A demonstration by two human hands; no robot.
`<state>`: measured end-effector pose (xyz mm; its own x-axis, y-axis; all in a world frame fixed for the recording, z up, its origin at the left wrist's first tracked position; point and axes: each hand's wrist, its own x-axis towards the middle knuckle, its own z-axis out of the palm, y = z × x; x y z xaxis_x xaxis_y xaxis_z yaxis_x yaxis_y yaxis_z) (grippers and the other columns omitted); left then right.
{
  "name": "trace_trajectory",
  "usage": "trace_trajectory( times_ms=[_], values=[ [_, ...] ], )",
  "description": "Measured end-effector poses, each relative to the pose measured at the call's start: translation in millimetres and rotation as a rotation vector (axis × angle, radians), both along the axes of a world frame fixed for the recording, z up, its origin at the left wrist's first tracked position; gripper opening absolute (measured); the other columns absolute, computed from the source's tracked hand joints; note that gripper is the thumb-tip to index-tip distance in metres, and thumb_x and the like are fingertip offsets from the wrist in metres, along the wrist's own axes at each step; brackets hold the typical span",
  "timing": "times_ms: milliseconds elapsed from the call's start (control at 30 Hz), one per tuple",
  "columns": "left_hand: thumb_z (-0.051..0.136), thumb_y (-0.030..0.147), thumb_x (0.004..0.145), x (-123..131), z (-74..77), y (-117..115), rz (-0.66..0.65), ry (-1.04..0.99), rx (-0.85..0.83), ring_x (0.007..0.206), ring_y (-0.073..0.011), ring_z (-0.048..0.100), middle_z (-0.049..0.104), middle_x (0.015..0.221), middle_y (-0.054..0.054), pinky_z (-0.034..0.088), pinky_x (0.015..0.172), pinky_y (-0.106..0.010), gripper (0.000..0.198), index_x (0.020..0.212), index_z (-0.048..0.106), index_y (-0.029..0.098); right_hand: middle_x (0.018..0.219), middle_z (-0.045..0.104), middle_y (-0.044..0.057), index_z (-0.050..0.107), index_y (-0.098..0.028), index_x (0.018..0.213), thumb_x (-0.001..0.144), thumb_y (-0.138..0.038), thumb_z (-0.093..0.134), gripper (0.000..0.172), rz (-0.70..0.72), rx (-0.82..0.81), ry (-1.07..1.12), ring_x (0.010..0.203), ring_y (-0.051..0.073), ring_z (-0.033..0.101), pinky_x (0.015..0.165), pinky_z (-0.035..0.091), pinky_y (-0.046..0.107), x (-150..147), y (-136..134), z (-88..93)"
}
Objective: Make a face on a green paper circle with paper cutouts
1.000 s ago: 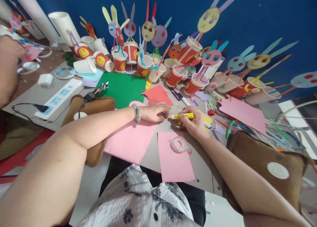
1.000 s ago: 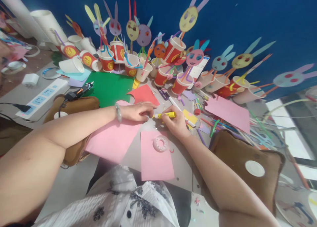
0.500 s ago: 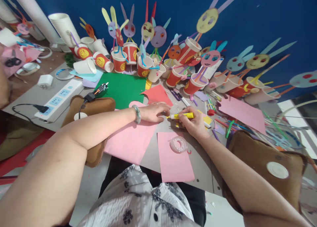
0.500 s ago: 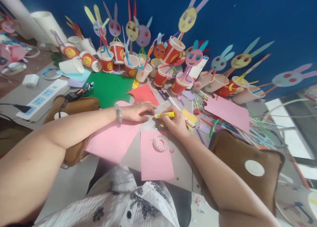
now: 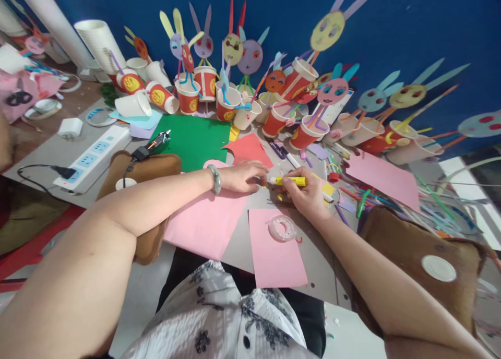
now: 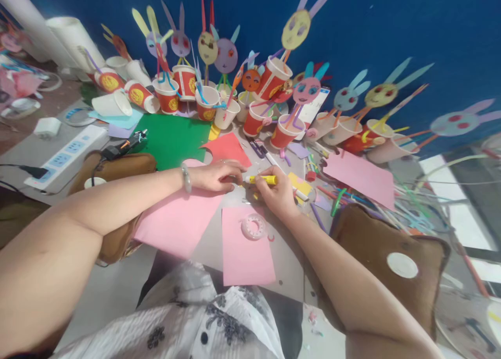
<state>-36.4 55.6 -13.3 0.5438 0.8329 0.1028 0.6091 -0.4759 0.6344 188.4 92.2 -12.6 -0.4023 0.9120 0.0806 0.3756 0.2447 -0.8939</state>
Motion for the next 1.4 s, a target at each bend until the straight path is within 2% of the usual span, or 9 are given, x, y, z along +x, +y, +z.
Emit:
trace_trajectory(
  times_ms=[167, 400, 500, 800, 900, 1033, 1267, 1400],
  values=[
    [0.060, 0.012, 0.081, 0, -4.1, 2, 0.003, -0.049, 0.050, 0.115, -0.0231, 0.060, 0.064, 0.124, -0.011, 0.045, 0.101, -0.038, 0.016, 0.095, 0.066, 0.017, 0.064, 0.064, 0.000, 0.053, -0.026, 0.081, 0.081, -0.040, 0.064, 0.019, -0.004, -0.013, -0.003, 0.053, 0.019, 0.064, 0.045, 0.045, 0.027, -1, 1, 0.1],
    [0.056, 0.005, 0.078, -1, -4.1, 4, 0.009, -0.062, 0.102, 0.107, -0.0216, 0.063, 0.068, 0.105, -0.009, 0.047, 0.097, -0.037, 0.020, 0.090, 0.065, 0.017, 0.064, 0.066, 0.001, 0.055, -0.025, 0.080, 0.082, -0.043, 0.064, 0.021, 0.016, 0.097, -0.079, 0.058, 0.019, 0.065, 0.048, 0.048, 0.028, 1, 3, -3.7],
    [0.055, 0.005, 0.078, -1, -2.7, 3, 0.023, -0.056, 0.125, 0.103, -0.0209, 0.063, 0.068, 0.103, -0.008, 0.048, 0.095, -0.036, 0.021, 0.091, 0.065, 0.017, 0.065, 0.066, 0.002, 0.055, -0.025, 0.081, 0.082, -0.045, 0.065, 0.023, 0.023, 0.089, -0.066, 0.059, 0.019, 0.066, 0.048, 0.049, 0.027, 1, 3, -4.0],
    [0.054, 0.005, 0.079, 0, -4.7, 3, 0.011, -0.042, 0.191, 0.102, -0.0208, 0.063, 0.069, 0.103, -0.009, 0.048, 0.090, -0.034, 0.020, 0.090, 0.066, 0.016, 0.066, 0.065, 0.002, 0.053, -0.027, 0.088, 0.083, -0.052, 0.066, 0.029, -0.017, -0.028, 0.003, 0.055, 0.021, 0.065, 0.047, 0.048, 0.031, -1, 3, -2.7],
    [0.054, 0.005, 0.079, 0, -6.1, 4, 0.003, -0.042, 0.211, 0.102, -0.0211, 0.064, 0.069, 0.104, -0.009, 0.048, 0.090, -0.034, 0.020, 0.090, 0.067, 0.016, 0.061, 0.063, 0.000, 0.052, -0.027, 0.091, 0.085, -0.058, 0.064, 0.033, 0.007, -0.035, 0.051, 0.053, 0.019, 0.062, 0.048, 0.049, 0.031, -1, 4, -4.4],
    [0.055, 0.005, 0.078, 0, -6.1, 4, -0.013, -0.048, 0.219, 0.105, -0.0224, 0.063, 0.070, 0.105, -0.009, 0.048, 0.093, -0.036, 0.020, 0.089, 0.067, 0.017, 0.065, 0.065, -0.002, 0.052, -0.027, 0.101, 0.086, -0.062, 0.062, 0.040, 0.028, -0.039, 0.123, 0.047, 0.014, 0.056, 0.049, 0.050, 0.029, -1, 5, -7.8],
    [0.054, 0.005, 0.080, 0, -6.9, 4, -0.025, -0.058, 0.226, 0.108, -0.0231, 0.063, 0.069, 0.109, -0.010, 0.048, 0.097, -0.038, 0.023, 0.093, 0.069, 0.016, 0.071, 0.068, -0.002, 0.058, -0.024, 0.109, 0.086, -0.060, 0.063, 0.042, 0.072, -0.071, 0.184, 0.048, 0.010, 0.055, 0.053, 0.054, 0.027, 0, 9, -12.6],
    [0.055, 0.005, 0.080, 0, -7.8, 4, -0.025, -0.043, 0.228, 0.112, -0.0246, 0.063, 0.068, 0.114, -0.013, 0.048, 0.099, -0.039, 0.022, 0.092, 0.071, 0.015, 0.071, 0.068, -0.002, 0.054, -0.025, 0.112, 0.087, -0.056, 0.064, 0.041, 0.067, -0.069, 0.166, 0.050, 0.012, 0.058, 0.055, 0.055, 0.029, 0, 6, -10.9]
  ],
)
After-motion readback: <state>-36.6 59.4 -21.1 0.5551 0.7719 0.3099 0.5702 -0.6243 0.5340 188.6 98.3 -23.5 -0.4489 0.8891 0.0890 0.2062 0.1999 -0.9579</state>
